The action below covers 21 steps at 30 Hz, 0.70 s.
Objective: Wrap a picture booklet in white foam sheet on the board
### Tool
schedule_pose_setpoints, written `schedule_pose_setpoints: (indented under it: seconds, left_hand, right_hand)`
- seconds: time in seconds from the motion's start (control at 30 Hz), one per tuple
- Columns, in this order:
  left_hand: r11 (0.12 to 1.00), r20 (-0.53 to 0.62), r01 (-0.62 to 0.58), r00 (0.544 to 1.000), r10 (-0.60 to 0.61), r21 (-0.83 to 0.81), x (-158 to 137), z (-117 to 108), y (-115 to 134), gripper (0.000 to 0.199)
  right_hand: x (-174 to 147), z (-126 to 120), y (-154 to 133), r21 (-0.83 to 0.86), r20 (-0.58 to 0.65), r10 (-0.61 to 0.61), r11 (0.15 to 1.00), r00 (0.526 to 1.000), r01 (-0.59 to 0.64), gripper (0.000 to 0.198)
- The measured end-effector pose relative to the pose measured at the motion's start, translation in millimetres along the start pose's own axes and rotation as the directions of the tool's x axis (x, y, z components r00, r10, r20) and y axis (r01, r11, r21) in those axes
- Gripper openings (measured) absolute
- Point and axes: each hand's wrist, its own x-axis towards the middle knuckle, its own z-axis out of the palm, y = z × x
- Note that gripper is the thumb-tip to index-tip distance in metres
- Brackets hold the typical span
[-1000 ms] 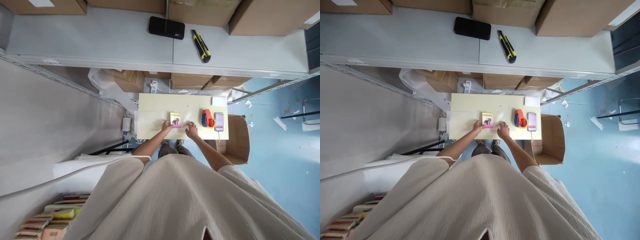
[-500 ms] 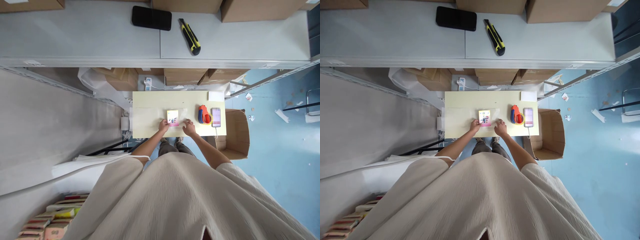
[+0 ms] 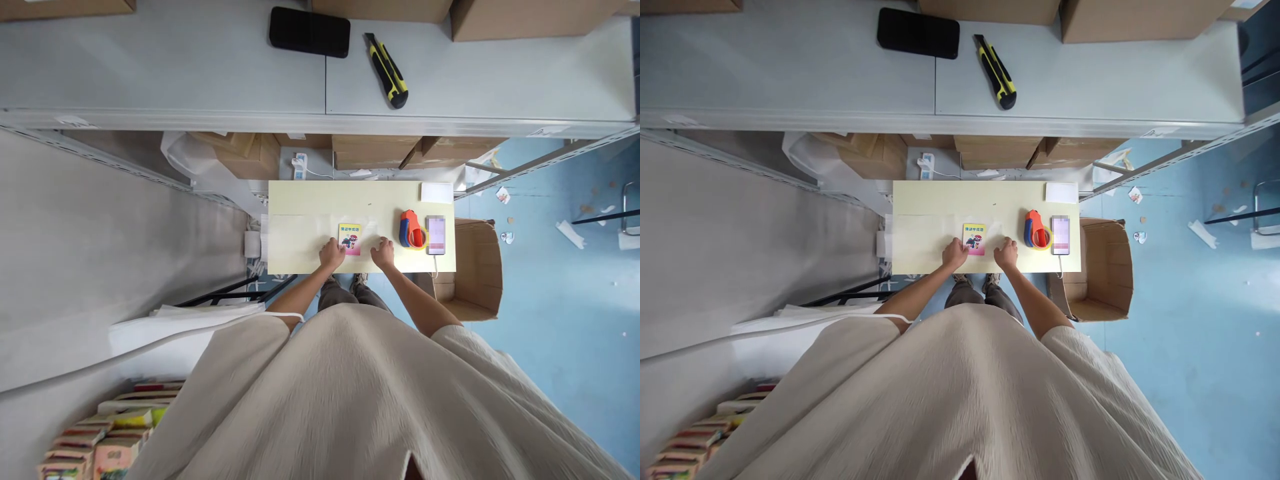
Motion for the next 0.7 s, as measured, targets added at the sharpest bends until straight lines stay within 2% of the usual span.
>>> schedule_pose_setpoints:
  seconds: [0.07,0.13,0.17,0.23,0.33,0.43,0.53,0.7]
  left_hand:
    - [0.979,-0.035,-0.166,0.985,0.171,0.115,-6,-1,-4,0.038]
    - [0.905,0.008,-0.366,0.928,0.373,0.219,-10,-1,-12,0.054]
    - [0.859,0.047,-0.443,0.894,0.446,0.258,-12,0,-16,0.062]
    - [0.794,0.110,-0.524,0.848,0.518,0.308,-14,2,-25,0.076]
    - [0.765,0.140,-0.547,0.834,0.534,0.340,-15,6,-33,0.082]
    - [0.756,0.135,-0.546,0.832,0.537,0.360,-13,7,-33,0.080]
    - [0.768,0.123,-0.532,0.842,0.526,0.355,-11,5,-29,0.078]
    - [0.808,0.107,-0.534,0.845,0.525,0.251,-11,-2,-25,0.075]
  right_hand:
    - [3,2,-2,0.024,-0.004,0.059,0.998,0.998,-0.059,0.067]
    - [5,2,-5,0.044,-0.004,0.099,0.994,0.995,-0.099,0.063]
    - [6,2,-6,0.052,-0.006,0.114,0.992,0.993,-0.113,0.059]
    - [7,1,-8,0.056,-0.009,0.138,0.989,0.990,-0.138,0.048]
    - [6,-1,-9,0.032,-0.013,0.156,0.987,0.988,-0.155,0.026]
    - [2,-4,-12,0.032,-0.045,0.109,0.994,0.993,-0.108,0.013]
    - [-5,-6,-20,0.041,-0.057,0.012,0.999,0.998,-0.009,0.008]
    - [-17,-7,-40,-0.012,0.014,-0.143,0.990,0.990,0.143,0.012]
